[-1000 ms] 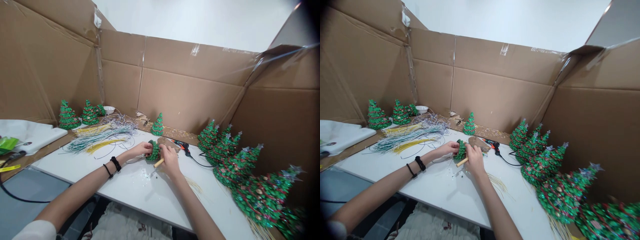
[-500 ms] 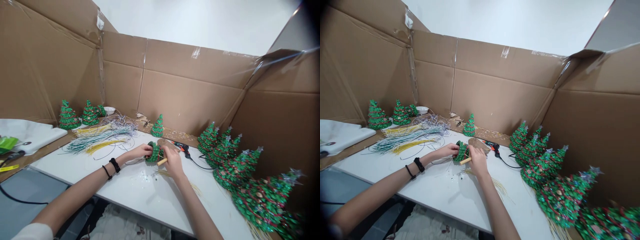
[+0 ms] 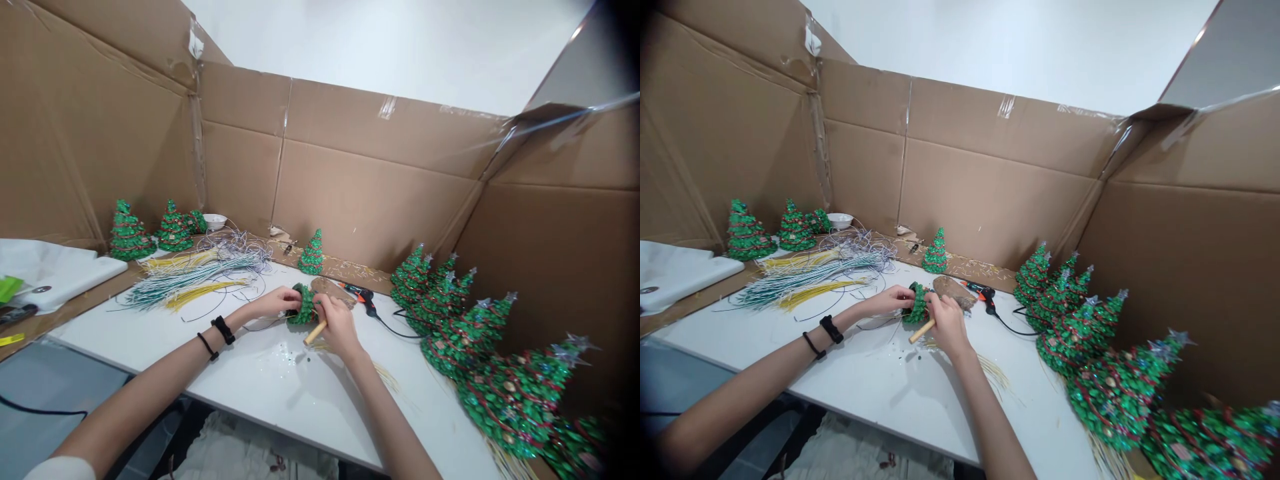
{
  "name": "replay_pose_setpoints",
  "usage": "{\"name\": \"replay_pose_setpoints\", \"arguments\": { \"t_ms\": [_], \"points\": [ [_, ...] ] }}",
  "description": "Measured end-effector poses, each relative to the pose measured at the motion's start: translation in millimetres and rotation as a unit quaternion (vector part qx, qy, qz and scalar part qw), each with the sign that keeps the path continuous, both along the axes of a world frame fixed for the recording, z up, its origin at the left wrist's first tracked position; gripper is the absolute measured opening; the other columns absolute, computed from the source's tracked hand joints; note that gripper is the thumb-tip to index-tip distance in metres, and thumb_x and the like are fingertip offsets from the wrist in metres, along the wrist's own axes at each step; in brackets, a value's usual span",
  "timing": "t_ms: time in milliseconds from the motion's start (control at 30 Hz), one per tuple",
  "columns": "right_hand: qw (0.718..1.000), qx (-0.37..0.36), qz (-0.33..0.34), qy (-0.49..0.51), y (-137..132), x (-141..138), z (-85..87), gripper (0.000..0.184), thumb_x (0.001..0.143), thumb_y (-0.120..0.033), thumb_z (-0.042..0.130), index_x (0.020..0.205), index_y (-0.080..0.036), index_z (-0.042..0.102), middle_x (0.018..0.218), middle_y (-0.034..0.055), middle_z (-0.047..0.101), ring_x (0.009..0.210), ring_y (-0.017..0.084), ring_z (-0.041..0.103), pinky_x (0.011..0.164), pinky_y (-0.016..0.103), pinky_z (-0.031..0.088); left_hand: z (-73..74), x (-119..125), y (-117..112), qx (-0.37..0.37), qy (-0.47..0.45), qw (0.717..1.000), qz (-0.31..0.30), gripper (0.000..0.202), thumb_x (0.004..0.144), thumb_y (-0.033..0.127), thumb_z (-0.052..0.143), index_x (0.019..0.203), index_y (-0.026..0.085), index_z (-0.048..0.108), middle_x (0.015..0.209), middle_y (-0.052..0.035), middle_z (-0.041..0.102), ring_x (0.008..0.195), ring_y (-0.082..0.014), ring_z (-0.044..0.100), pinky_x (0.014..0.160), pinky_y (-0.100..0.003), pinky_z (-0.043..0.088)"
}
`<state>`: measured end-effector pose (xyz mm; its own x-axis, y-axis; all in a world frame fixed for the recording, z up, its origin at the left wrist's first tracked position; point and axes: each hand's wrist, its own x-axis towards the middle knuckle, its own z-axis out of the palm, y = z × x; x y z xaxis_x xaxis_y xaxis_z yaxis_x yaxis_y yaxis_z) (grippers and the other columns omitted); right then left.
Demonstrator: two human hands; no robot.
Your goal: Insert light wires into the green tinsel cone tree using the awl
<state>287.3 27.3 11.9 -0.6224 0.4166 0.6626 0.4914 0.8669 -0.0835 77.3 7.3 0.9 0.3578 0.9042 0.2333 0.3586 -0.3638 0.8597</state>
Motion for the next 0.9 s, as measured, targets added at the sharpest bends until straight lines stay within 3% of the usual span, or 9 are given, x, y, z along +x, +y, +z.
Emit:
{"name": "replay_pose_setpoints", "arguments": {
  "t_ms": [100, 200, 333, 533, 633, 767, 900],
  "points": [
    [0.999, -0.042, -0.002, 0.011, -1.3, -1.0, 1.4, 0.019, 0.092, -0.023, 0.036, 0.094, -0.02, 0.055, 0.073, 0.0027, 0.06, 0.071, 0.018, 0.055, 0.066, 0.025, 0.037, -0.2, -1.4, 0.6, 0.02, 0.022, 0.999, 0.021, 0.02, 0.081, 0.031, 0.056, 0.075, 0.013, 0.063, 0.069, -0.0002, 0.059, 0.066, -0.0131, 0.05, 0.061, -0.023, 0.038],
    [0.991, -0.133, 0.004, 0.025, -4.2, -1.5, 4.4, 0.016, 0.091, -0.031, 0.041, 0.089, -0.022, 0.053, 0.069, 0.0004, 0.061, 0.066, 0.016, 0.056, 0.061, 0.023, 0.037, 4.1, -12.1, 0.6, 0.03, 0.06, 0.997, 0.047, 0.019, 0.079, 0.03, 0.058, 0.078, 0.014, 0.067, 0.073, -0.0022, 0.065, 0.068, -0.0142, 0.054, 0.064, -0.023, 0.04],
    [0.968, -0.247, 0.031, 0.024, -5.0, -0.2, 6.4, 0.011, 0.086, -0.032, 0.048, 0.083, -0.022, 0.052, 0.054, -0.006, 0.054, 0.049, 0.012, 0.047, 0.049, 0.02, 0.03, 13.0, -39.1, 2.5, -0.004, 0.077, 0.997, 0.005, 0.021, 0.077, 0.034, 0.062, 0.08, 0.014, 0.069, 0.071, -0.0028, 0.067, 0.068, -0.014, 0.056, 0.063, -0.022, 0.041],
    [0.949, -0.304, 0.079, 0.041, 5.4, 4.6, 3.3, 0.015, 0.083, -0.03, 0.048, 0.077, -0.019, 0.055, 0.054, -0.0042, 0.052, 0.049, 0.011, 0.045, 0.047, 0.02, 0.031, 12.9, -61.3, 2.8, -0.014, 0.101, 0.994, 0.025, 0.022, 0.078, 0.036, 0.061, 0.08, 0.015, 0.068, 0.073, -0.0018, 0.066, 0.07, -0.0138, 0.057, 0.065, -0.021, 0.041],
    [0.947, -0.305, 0.077, 0.066, 7.2, 3.9, 2.9, 0.016, 0.085, -0.03, 0.047, 0.076, -0.019, 0.054, 0.059, -0.002, 0.056, 0.054, 0.013, 0.049, 0.05, 0.021, 0.034, 13.7, -52.1, -1.3, 0.026, 0.134, 0.99, 0.046, 0.024, 0.081, 0.037, 0.057, 0.084, 0.016, 0.068, 0.077, -0.0019, 0.066, 0.072, -0.0147, 0.056, 0.067, -0.022, 0.04],
    [0.969, -0.231, 0.037, 0.079, 4.2, 1.3, 3.7, 0.017, 0.087, -0.027, 0.045, 0.073, -0.02, 0.053, 0.068, 0.0007, 0.061, 0.062, 0.015, 0.054, 0.056, 0.023, 0.037, 19.1, -31.3, -6.5, 0.098, 0.159, 0.981, 0.051, 0.02, 0.082, 0.032, 0.052, 0.082, 0.017, 0.066, 0.077, -0.0017, 0.061, 0.075, -0.0161, 0.053, 0.069, -0.023, 0.038],
    [0.985, -0.165, -0.001, 0.06, 0.7, -0.5, 3.5, 0.017, 0.088, -0.026, 0.046, 0.072, -0.021, 0.051, 0.07, 0.0011, 0.059, 0.067, 0.016, 0.055, 0.059, 0.023, 0.038, 21.4, -14.7, -9.8, 0.092, 0.14, 0.985, 0.041, 0.02, 0.085, 0.027, 0.046, 0.075, 0.016, 0.059, 0.073, -0.0008, 0.054, 0.07, -0.0149, 0.048, 0.065, -0.024, 0.036]
  ]
}}
